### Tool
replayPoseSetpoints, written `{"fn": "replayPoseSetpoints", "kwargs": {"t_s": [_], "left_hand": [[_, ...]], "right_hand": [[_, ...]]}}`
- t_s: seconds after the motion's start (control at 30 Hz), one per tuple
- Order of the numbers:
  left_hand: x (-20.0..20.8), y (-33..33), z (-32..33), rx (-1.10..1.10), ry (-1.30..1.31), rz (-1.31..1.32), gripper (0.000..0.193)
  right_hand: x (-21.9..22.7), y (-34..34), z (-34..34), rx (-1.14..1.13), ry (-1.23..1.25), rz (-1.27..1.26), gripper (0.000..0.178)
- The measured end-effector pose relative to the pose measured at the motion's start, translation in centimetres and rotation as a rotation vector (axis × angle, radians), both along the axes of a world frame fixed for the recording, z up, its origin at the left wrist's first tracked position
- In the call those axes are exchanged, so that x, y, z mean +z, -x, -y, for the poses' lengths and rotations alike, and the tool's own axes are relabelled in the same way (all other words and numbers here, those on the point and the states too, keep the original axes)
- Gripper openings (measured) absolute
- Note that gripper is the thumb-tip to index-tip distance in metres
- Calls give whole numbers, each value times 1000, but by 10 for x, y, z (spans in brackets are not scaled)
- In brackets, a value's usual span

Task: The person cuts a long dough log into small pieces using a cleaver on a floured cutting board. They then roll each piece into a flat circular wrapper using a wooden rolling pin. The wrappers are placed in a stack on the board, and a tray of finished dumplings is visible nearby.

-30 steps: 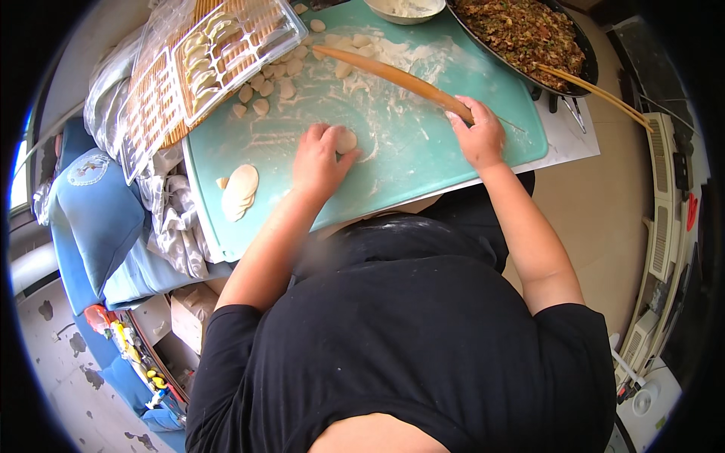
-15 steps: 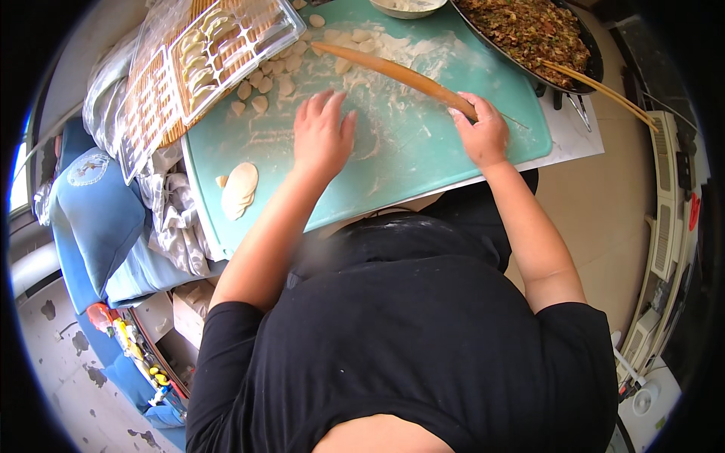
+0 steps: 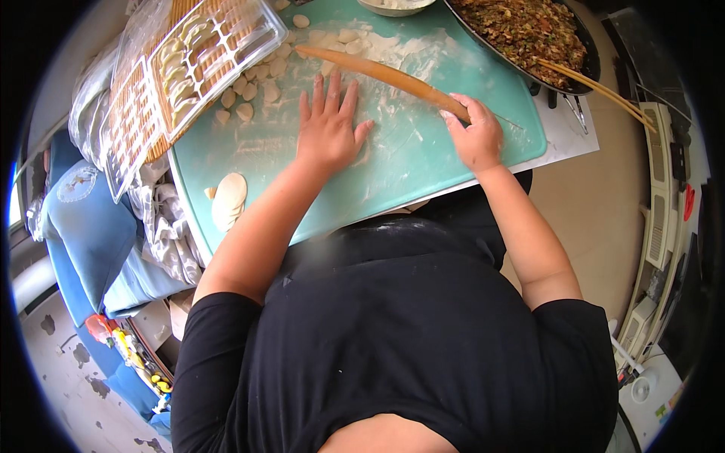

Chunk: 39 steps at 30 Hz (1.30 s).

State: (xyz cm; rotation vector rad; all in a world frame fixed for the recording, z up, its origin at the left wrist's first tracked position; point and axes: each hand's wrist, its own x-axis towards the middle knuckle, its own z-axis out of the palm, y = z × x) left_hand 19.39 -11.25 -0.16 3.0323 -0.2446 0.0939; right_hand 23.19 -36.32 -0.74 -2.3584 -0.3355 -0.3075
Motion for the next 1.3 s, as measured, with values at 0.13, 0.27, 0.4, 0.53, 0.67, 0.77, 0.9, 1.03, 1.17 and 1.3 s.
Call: {"fn": "replayPoseSetpoints", "kwargs": {"t_s": [0.13, 0.27, 0.4, 0.53, 0.67, 0.77, 0.9, 1.03, 1.17, 1.3], "left_hand": [[-20, -9, -31, -54, 526, 92, 57], [-18, 24, -55, -19, 761, 204, 50], [-2, 85, -25, -56, 147, -88, 60], [6, 120, -16, 107, 436, -28, 69], [35, 134, -47, 202, 209, 227, 62], [14, 126, -71, 203, 72, 101, 58], [1, 76, -90, 198, 41, 92, 55], [10, 97, -75, 177, 29, -16, 56], [-5, 133, -71, 187, 97, 3, 60], [-7, 81, -86, 292, 49, 110, 59]], "right_hand": [[-2, -3, 0, -6, 1, 0, 28], [0, -2, -2, -25, 6, -22, 29], [-4, -4, 0, 35, 51, 34, 30], [3, 6, -6, 218, 190, 118, 32], [43, 51, -37, 447, 274, -137, 31], [32, 58, -66, 555, 416, -50, 34], [2, 19, -86, 531, 493, 183, 46], [10, 28, -69, 638, 646, 37, 53], [34, 47, -72, 786, 735, -5, 53], [33, -1, -104, 674, 734, 46, 55]]}}
